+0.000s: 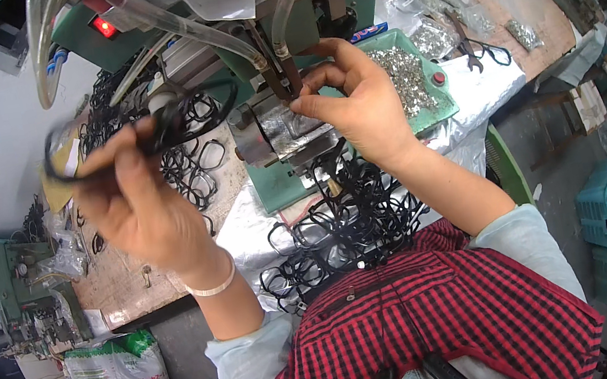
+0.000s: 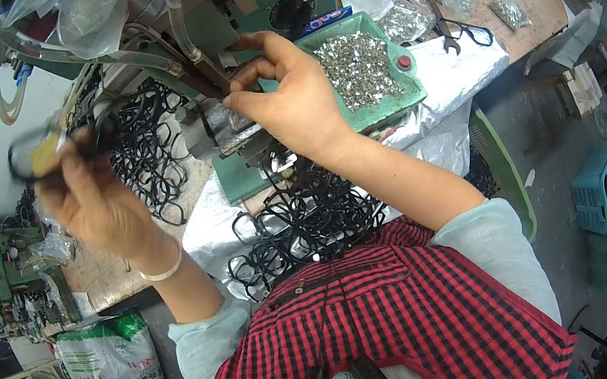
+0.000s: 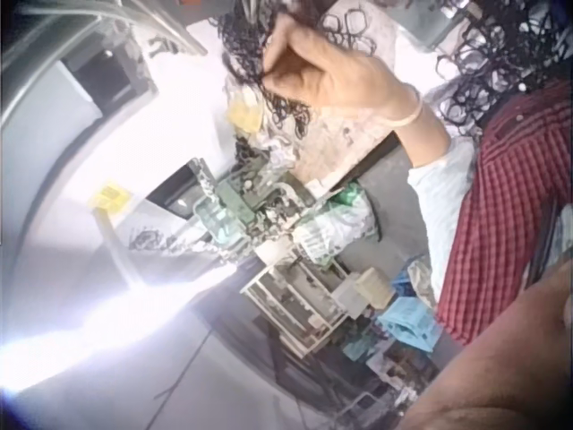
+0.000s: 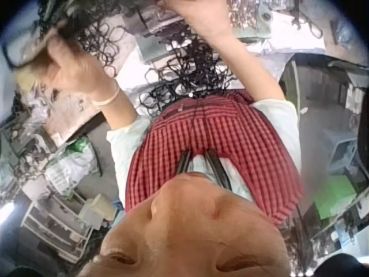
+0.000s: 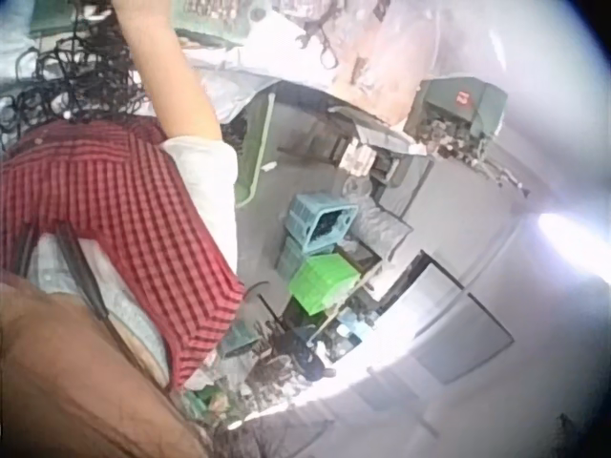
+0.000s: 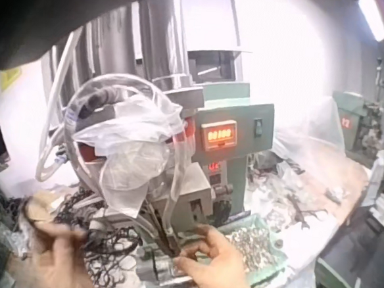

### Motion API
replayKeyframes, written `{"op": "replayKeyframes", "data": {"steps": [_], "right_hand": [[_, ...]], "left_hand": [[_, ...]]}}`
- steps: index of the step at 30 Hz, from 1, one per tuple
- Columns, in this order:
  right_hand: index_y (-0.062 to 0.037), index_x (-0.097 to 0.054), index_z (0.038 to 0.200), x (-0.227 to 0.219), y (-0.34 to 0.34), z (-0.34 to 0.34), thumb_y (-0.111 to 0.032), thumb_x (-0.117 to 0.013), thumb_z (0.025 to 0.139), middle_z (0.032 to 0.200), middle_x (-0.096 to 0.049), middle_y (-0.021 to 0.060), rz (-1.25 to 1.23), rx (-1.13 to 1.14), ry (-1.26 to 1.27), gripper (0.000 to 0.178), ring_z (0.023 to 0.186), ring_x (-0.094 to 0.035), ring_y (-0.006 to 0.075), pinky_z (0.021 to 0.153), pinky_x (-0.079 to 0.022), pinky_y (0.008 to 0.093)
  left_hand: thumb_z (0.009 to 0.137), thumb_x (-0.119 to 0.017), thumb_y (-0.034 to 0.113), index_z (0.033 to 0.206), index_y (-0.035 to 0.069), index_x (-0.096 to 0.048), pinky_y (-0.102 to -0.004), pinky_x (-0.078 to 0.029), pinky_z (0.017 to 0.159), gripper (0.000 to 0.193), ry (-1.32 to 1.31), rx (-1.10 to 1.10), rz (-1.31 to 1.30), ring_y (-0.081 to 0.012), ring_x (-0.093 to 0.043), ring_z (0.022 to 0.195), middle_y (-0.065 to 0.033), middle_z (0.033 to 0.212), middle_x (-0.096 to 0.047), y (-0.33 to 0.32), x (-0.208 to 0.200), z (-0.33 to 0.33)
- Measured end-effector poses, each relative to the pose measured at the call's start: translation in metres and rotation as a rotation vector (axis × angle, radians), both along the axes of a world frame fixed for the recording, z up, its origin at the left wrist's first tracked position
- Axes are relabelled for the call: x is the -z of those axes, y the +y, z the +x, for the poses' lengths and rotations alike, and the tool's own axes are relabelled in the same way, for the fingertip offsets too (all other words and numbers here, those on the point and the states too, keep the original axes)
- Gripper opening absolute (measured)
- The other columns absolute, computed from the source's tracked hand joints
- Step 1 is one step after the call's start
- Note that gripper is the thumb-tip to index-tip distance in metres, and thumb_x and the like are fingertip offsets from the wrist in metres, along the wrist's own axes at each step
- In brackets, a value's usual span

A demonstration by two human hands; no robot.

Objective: The person repeatedly picks up black cables and small metal components, places them into a green machine, and removes the assembled units. The person handles the cables and components one at a time, placing finished items into a pile on the table.

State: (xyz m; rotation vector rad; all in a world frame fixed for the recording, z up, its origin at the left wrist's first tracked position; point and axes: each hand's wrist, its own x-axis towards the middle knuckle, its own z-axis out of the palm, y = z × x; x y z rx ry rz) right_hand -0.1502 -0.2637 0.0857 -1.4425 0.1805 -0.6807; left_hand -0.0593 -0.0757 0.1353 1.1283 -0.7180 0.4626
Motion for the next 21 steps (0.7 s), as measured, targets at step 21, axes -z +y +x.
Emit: {"op": "replayKeyframes", "data": {"steps": [21], "right_hand": [[-0.0072, -0.072, 0.085, 0.096, -0.096, -0.046, -0.013, -0.073, 0.076, 0.114, -0.068, 0.0109, -1.093, 0.594, 0.269, 0.01, 0.114, -0.06, 0.0341, 0.093, -0.05, 0.0446]], "left_hand": [[0.076, -0.08, 0.006, 0.095, 0.004, -0.058, -0.0419, -0.063, 0.073, 0.029, -1.024, -0.012, 0.57, -0.0246, -0.062, 0.078, -0.0118, 0.107, -0.072, -0.028, 0.071, -0.03]]}}
